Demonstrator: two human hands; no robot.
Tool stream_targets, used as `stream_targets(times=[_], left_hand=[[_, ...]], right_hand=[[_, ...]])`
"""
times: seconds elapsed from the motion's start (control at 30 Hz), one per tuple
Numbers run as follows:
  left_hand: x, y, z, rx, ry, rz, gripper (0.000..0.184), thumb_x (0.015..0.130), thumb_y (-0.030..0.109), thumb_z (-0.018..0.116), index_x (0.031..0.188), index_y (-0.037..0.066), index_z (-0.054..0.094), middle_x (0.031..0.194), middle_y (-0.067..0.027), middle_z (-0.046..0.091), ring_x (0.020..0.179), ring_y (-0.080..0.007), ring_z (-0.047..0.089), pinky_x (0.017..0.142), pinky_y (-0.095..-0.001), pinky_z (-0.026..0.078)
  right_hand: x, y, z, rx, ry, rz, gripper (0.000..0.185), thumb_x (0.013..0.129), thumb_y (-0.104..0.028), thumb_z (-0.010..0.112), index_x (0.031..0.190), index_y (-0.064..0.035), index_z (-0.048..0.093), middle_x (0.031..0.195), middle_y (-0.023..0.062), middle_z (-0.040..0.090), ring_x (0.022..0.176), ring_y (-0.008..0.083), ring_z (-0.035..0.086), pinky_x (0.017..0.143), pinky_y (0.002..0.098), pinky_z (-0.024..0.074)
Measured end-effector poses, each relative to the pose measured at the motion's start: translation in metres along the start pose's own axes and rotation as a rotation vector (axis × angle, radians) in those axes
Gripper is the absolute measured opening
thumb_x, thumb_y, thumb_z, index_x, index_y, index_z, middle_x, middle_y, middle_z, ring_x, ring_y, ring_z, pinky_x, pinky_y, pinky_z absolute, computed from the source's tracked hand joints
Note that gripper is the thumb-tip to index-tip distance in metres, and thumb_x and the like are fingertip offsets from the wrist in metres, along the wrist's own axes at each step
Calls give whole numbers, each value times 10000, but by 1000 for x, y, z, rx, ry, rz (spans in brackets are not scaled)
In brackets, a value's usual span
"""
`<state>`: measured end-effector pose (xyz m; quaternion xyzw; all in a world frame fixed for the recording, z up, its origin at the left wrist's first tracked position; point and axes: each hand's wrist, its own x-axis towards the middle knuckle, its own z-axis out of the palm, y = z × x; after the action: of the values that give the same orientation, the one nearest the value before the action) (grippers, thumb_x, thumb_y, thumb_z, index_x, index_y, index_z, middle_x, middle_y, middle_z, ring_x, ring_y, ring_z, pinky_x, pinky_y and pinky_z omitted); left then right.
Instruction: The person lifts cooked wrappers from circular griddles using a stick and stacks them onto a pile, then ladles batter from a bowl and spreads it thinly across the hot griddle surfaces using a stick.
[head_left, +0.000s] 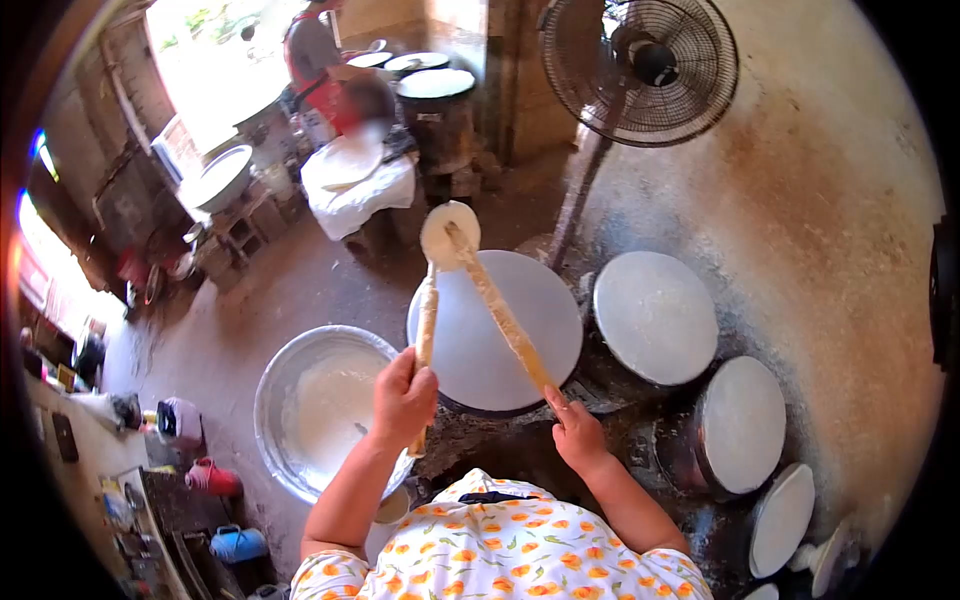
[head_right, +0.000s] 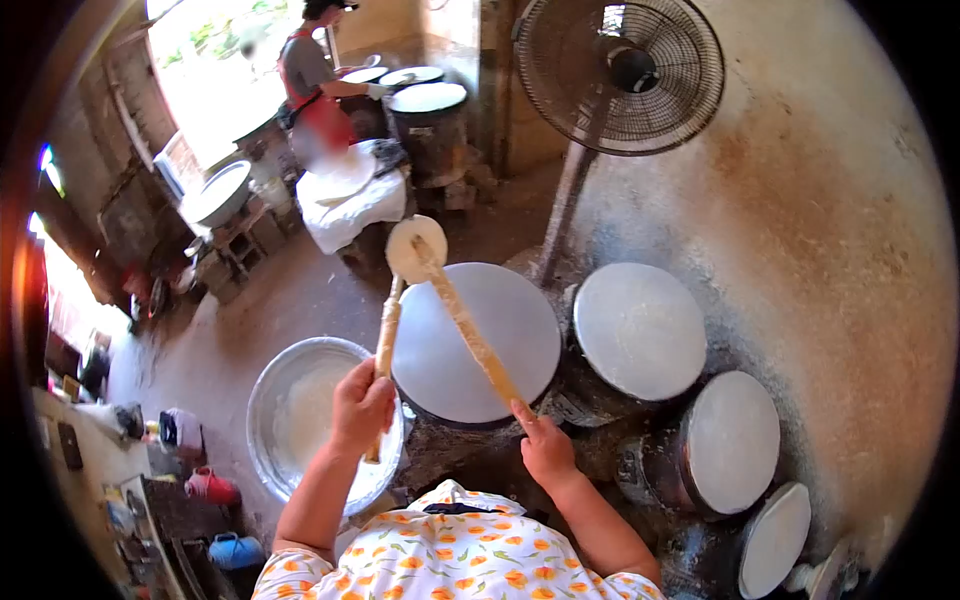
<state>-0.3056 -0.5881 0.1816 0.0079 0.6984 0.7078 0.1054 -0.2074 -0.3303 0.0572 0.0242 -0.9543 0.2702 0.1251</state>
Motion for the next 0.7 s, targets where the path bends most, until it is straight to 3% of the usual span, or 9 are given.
stream_targets(times=[0.17, 0.27, 0.33, 0.37, 0.43, 0.47, 0.6, 0.7], left_hand=[[40, -66, 48, -104, -201, -78, 77, 896, 61, 456, 932, 15, 507, 595, 6, 451, 428, -79, 443, 374, -237, 373], [58, -100, 58, -82, -333, -99, 149, 889, 62, 475, 1015, 8, 532, 611, 7, 459, 440, -71, 450, 386, -230, 373], [72, -127, 58, 59, -395, -59, 290, 849, 36, 490, 1134, -1, 532, 649, -60, 530, 493, -159, 528, 440, -303, 436], [83, -143, 54, 59, -408, -59, 290, 849, 36, 490, 1134, -1, 532, 649, -60, 530, 493, -159, 528, 440, -303, 436], [97, -149, 45, 780, -205, 690, 416, 808, 35, 492, 1223, 6, 501, 789, -155, 596, 630, -293, 594, 564, -398, 490], [97, -139, 40, 968, -242, 546, 439, 809, 73, 479, 1245, 20, 491, 924, -205, 578, 758, -381, 591, 673, -457, 491], [106, -92, 27, 1260, -279, 489, 430, 861, 132, 469, 1285, 57, 463, 917, -171, 553, 754, -355, 598, 657, -451, 494], [109, -63, 17, 1351, -220, 591, 431, 867, 113, 477, 1295, 64, 451, 904, -141, 541, 752, -325, 590, 637, -424, 495]], right_hand=[[-50, 35, -3, 2, -43, 232, 759, 737, 4, 556, 1396, -306, 346, 851, 168, 526, 770, 376, 561, 680, 467, 473], [-75, 47, 2, -63, -71, 361, 757, 727, 10, 548, 1400, -273, 348, 874, 180, 562, 798, 383, 573, 690, 470, 479], [-85, 45, 3, -106, -126, 492, 740, 742, -17, 547, 1398, -291, 341, 897, 190, 573, 816, 396, 582, 707, 481, 481], [-89, 43, 4, -109, -120, 503, 740, 742, -17, 547, 1398, -291, 341, 897, 190, 573, 816, 396, 582, 707, 481, 481], [-92, 38, 8, -151, -212, 611, 727, 747, -39, 550, 1391, -307, 347, 889, 192, 572, 799, 405, 583, 722, 474, 485], [-95, 37, 9, -153, -207, 617, 727, 747, -39, 550, 1391, -307, 347, 889, 192, 572, 799, 405, 583, 722, 474, 485], [-93, 25, 6, 49, -32, 584, 629, 741, -18, 522, 1330, -232, 459, 1076, 203, 606, 925, 383, 593, 774, 429, 495], [-98, 20, 6, 193, 62, 528, 596, 742, 15, 495, 1306, -178, 488, 1144, 194, 588, 969, 373, 590, 802, 390, 496]])
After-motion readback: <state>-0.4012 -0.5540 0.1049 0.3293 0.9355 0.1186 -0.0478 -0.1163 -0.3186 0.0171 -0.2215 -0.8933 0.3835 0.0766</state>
